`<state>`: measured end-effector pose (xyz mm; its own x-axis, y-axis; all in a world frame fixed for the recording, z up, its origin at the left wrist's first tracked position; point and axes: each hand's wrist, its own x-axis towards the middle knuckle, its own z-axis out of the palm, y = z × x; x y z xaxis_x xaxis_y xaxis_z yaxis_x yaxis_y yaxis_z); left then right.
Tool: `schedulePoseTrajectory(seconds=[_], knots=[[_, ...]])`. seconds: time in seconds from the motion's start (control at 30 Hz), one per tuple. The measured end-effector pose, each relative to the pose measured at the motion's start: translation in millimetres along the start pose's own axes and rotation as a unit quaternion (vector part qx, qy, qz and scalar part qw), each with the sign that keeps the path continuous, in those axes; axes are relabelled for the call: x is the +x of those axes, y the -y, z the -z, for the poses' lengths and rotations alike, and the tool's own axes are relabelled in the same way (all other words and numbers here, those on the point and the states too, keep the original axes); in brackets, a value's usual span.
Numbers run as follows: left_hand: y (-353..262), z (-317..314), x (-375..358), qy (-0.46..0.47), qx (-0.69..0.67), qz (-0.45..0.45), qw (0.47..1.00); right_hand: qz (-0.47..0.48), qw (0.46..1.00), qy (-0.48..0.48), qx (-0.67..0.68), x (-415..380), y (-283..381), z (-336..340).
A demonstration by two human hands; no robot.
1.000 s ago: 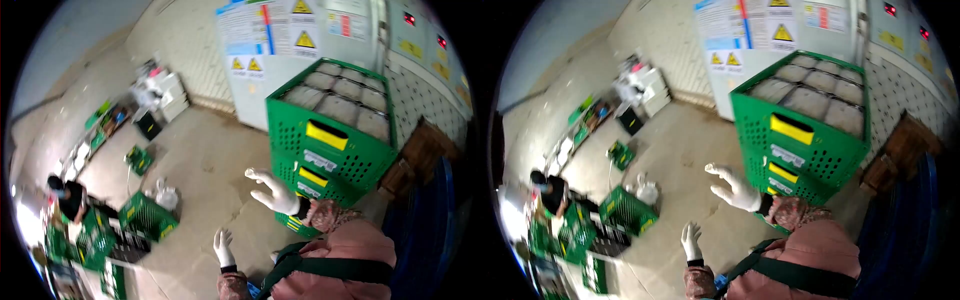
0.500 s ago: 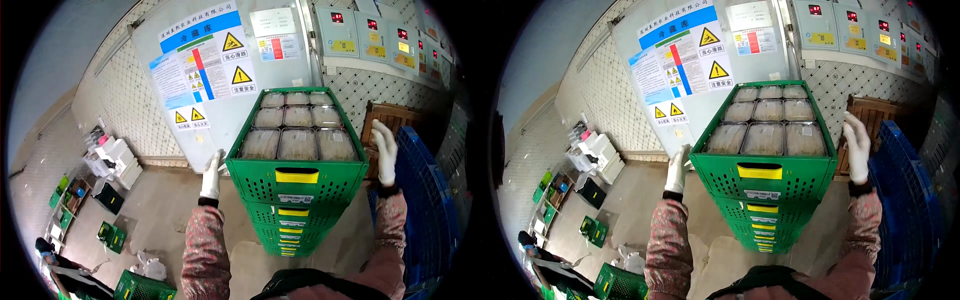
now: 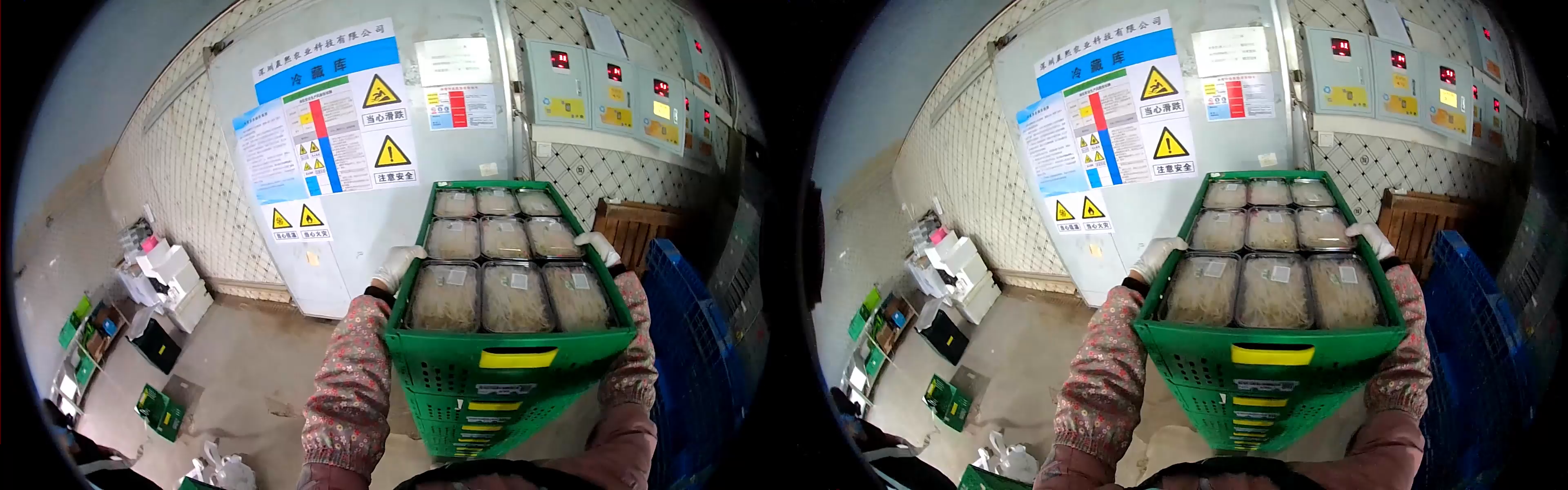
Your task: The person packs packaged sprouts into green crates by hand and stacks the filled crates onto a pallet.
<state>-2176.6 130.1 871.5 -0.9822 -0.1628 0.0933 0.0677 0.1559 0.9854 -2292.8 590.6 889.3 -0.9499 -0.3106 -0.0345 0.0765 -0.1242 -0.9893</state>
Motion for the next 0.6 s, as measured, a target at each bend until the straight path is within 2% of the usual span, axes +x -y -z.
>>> schedulePoseTrajectory(seconds=[0.07,0.1,0.17,0.2,0.23,0.33,0.37,0.43,0.5,0.6], knots=[[0.0,0.7,-5.9,0.026,0.011,-0.081,0.996,-0.147,0.978,-0.125,-0.073,6.6,1.0,0.7],[-23.5,-8.7,-38.7,0.009,-0.078,-0.042,0.996,-0.292,0.935,-0.194,-0.048,41.6,0.8,22.2],[-12.4,-6.5,-34.0,-0.032,-0.099,-0.04,0.994,-0.283,0.93,-0.206,-0.114,29.6,12.0,21.3],[-2.5,-1.9,-31.5,-0.035,-0.124,-0.046,0.991,0.066,0.989,-0.079,-0.107,10.6,-1.1,17.0],[3.6,5.1,-29.9,-0.039,-0.145,-0.051,0.987,0.146,0.985,-0.057,-0.076,-9.1,8.7,-6.3],[-2.7,16.4,-37.0,-0.035,-0.208,-0.033,0.977,0.201,0.975,-0.032,-0.086,-47.1,57.8,-52.4],[-8.1,19.9,-42.3,-0.025,-0.256,-0.015,0.966,0.276,0.954,-0.052,-0.107,-51.8,67.8,-66.5],[-17.4,25.1,-52.7,-0.022,-0.276,0.003,0.961,0.211,0.976,-0.026,-0.052,-47.7,86.7,-71.4],[-27.2,28.1,-70.4,-0.069,-0.388,-0.031,0.919,0.213,0.974,-0.05,-0.054,-58.3,96.2,-96.8],[-31.9,43.1,-87.1,-0.094,-0.336,-0.079,0.934,0.188,0.981,-0.048,-0.009,-46.3,97.2,-100.8]])
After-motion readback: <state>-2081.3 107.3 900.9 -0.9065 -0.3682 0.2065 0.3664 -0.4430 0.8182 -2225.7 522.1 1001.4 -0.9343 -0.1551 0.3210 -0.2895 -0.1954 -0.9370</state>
